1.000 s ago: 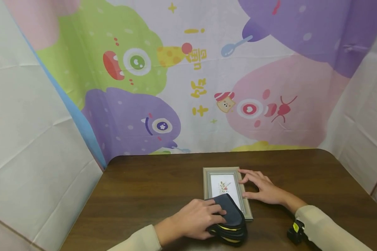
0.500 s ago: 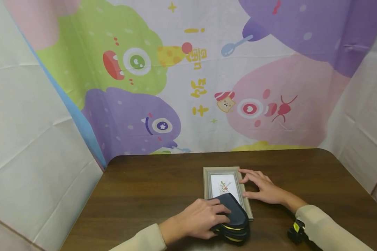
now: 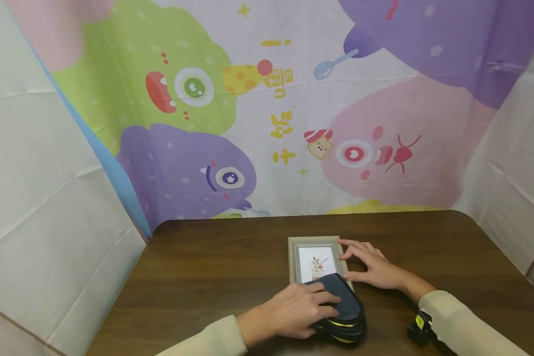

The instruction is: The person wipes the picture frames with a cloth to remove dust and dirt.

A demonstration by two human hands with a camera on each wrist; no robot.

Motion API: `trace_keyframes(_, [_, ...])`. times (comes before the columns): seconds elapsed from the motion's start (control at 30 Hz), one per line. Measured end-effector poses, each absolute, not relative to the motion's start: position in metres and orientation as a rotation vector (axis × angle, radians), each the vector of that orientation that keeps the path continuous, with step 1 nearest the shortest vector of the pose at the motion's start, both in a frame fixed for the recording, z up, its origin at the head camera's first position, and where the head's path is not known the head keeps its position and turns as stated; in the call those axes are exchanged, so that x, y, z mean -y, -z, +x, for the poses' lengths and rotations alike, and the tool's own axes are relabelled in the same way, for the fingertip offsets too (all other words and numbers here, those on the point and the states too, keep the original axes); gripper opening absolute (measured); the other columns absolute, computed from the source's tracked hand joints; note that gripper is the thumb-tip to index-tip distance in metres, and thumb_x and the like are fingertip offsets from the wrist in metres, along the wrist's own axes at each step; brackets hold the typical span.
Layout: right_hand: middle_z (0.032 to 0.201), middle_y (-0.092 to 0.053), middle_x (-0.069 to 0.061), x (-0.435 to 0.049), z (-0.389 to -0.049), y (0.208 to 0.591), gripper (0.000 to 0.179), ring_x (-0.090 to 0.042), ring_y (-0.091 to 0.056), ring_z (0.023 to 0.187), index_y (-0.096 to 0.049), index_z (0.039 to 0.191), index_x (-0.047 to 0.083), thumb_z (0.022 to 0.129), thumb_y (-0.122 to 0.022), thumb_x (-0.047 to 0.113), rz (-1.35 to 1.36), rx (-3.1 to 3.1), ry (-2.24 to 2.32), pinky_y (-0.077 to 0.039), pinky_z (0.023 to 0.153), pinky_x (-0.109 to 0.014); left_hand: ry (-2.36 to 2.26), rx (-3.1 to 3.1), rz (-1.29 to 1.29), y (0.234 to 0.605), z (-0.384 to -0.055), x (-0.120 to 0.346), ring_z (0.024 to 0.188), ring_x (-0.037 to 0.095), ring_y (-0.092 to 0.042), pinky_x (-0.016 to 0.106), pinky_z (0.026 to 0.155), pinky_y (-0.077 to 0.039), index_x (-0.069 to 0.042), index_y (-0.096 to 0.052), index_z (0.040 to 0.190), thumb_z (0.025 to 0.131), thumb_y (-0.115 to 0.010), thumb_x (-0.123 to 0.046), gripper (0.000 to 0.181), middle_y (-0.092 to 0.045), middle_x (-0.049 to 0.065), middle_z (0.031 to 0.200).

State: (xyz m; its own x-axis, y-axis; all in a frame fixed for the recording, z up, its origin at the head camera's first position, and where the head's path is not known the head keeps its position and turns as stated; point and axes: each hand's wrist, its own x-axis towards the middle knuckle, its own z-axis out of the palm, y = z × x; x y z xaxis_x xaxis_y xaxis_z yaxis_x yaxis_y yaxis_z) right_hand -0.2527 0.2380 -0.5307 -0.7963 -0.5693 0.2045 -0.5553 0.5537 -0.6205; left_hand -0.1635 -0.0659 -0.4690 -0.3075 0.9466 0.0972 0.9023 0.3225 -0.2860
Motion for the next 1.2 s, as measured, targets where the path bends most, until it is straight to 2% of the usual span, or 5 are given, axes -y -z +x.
trace_keyframes(0.4, [0.175,-0.049,-0.019,-0.239,-0.249,0.528,0.026,-0.052,-0.047,0.148,-0.07,0.126,0.032,0.103,-0.082,0.029,-1.031,-2.761,1.072,-0.034,0.107,-0.084,-0.283,2.341,-1.688,0.47,-0.164,0.043,0.127,0.003,-0.07,0.013,0.091,-0.06,-0.037,-0.077,0.141,0.097,-0.087,-0.043,0.046,-0.074,-0.015,0.151])
trace_keyframes(0.77, [0.176,-0.048,-0.018,-0.24,-0.25,0.528,0.026,-0.052,-0.046,0.15,-0.069,0.127,0.033,0.103,-0.082,0.03,-1.019,-2.764,1.058,-0.033,0.108,-0.084,-0.281,2.349,-1.682,0.47,-0.165,0.038,0.125,0.003,-0.07,0.012,0.086,-0.059,-0.038,-0.078,0.14,0.095,-0.088,-0.046,0.047,-0.075,-0.015,0.148])
trace_keyframes(1.2, [0.176,-0.048,-0.017,-0.239,-0.251,0.529,0.025,-0.051,-0.047,0.149,-0.07,0.126,0.033,0.104,-0.081,0.032,-1.013,-2.767,1.057,-0.034,0.109,-0.083,-0.294,2.345,-1.682,0.469,-0.167,0.043,0.124,0.005,-0.071,0.015,0.09,-0.061,-0.037,-0.077,0.141,0.094,-0.088,-0.048,0.05,-0.075,-0.014,0.147])
